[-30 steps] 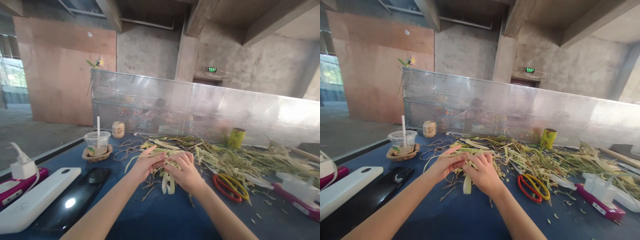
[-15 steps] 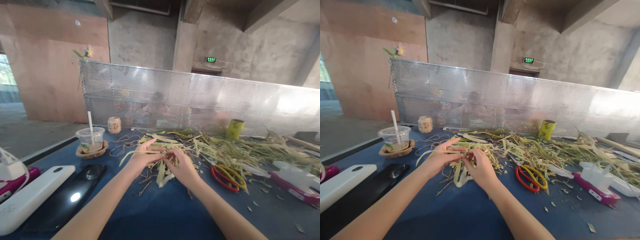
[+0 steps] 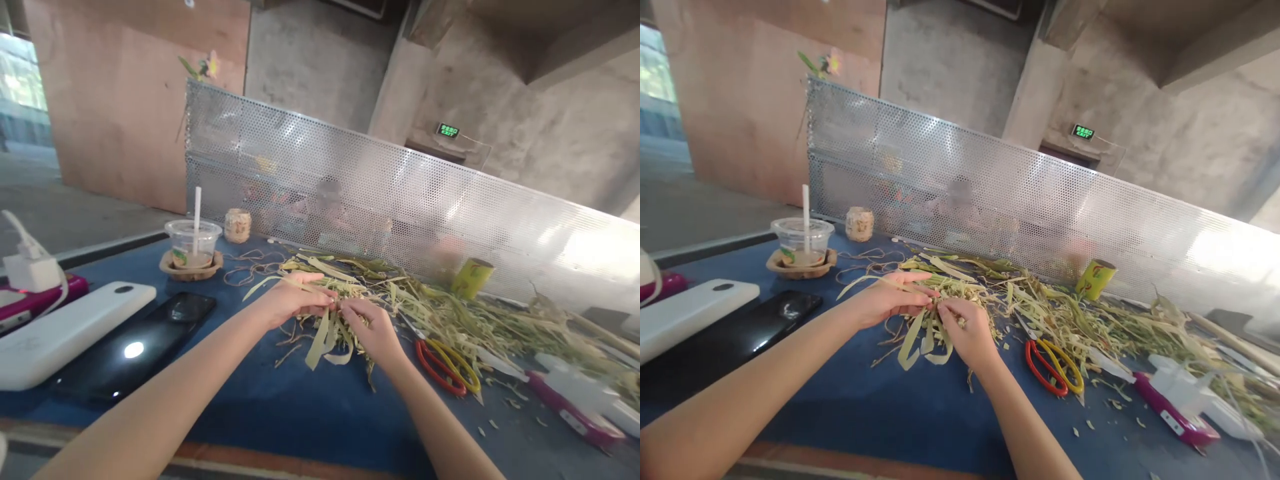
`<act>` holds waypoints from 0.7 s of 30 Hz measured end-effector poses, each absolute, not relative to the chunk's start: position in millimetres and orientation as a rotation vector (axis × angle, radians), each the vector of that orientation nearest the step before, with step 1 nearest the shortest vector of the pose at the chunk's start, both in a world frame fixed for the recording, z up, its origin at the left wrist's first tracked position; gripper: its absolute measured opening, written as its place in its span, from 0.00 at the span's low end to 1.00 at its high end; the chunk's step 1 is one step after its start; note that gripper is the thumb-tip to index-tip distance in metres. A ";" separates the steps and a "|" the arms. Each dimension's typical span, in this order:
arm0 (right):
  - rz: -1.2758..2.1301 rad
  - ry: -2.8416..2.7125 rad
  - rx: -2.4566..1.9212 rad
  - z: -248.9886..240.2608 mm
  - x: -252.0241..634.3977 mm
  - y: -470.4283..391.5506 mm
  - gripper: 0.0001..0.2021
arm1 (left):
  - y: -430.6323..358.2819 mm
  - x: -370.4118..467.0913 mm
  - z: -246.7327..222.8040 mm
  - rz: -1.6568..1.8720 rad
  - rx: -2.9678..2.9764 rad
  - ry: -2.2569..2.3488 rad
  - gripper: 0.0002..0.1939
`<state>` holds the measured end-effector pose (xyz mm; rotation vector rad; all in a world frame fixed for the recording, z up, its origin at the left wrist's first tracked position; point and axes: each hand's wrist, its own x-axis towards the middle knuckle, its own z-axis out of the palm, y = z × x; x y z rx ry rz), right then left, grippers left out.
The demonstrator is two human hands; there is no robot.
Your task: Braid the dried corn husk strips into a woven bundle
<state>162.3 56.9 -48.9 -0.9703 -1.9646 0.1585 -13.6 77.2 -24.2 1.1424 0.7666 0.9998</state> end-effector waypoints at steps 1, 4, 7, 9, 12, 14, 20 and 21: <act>0.140 -1.960 -0.965 -49.6 160.8 56.0 0.10 | 77.2 -13.4 -25.3 1.005 1.129 0.769 0.42; 0.098 -1.924 -0.979 -52.2 156.5 54.0 0.07 | 75.8 -13.6 -25.7 1.004 1.112 0.773 0.42; 0.225 -1.844 -1.068 -54.0 155.7 54.4 0.06 | 74.8 -13.9 -23.8 0.983 1.124 0.778 0.44; 0.408 -1.768 -1.126 -55.0 157.4 56.6 0.06 | 75.2 -13.6 -23.1 0.985 1.133 0.778 0.44; 0.697 -1.655 -1.134 -56.4 161.4 61.1 0.07 | 77.2 -13.3 -24.6 0.961 1.162 0.762 0.45; 0.868 -1.556 -1.100 -56.6 163.5 63.7 0.07 | 78.9 -13.4 -27.1 0.939 1.186 0.750 0.45; 1.286 -1.452 -1.019 -56.2 165.9 63.4 0.12 | 81.5 -12.9 -32.7 0.887 1.269 0.752 0.46; 1.278 -1.497 -1.023 -56.6 166.2 62.9 0.12 | 81.7 -12.7 -32.9 0.887 1.286 0.759 0.46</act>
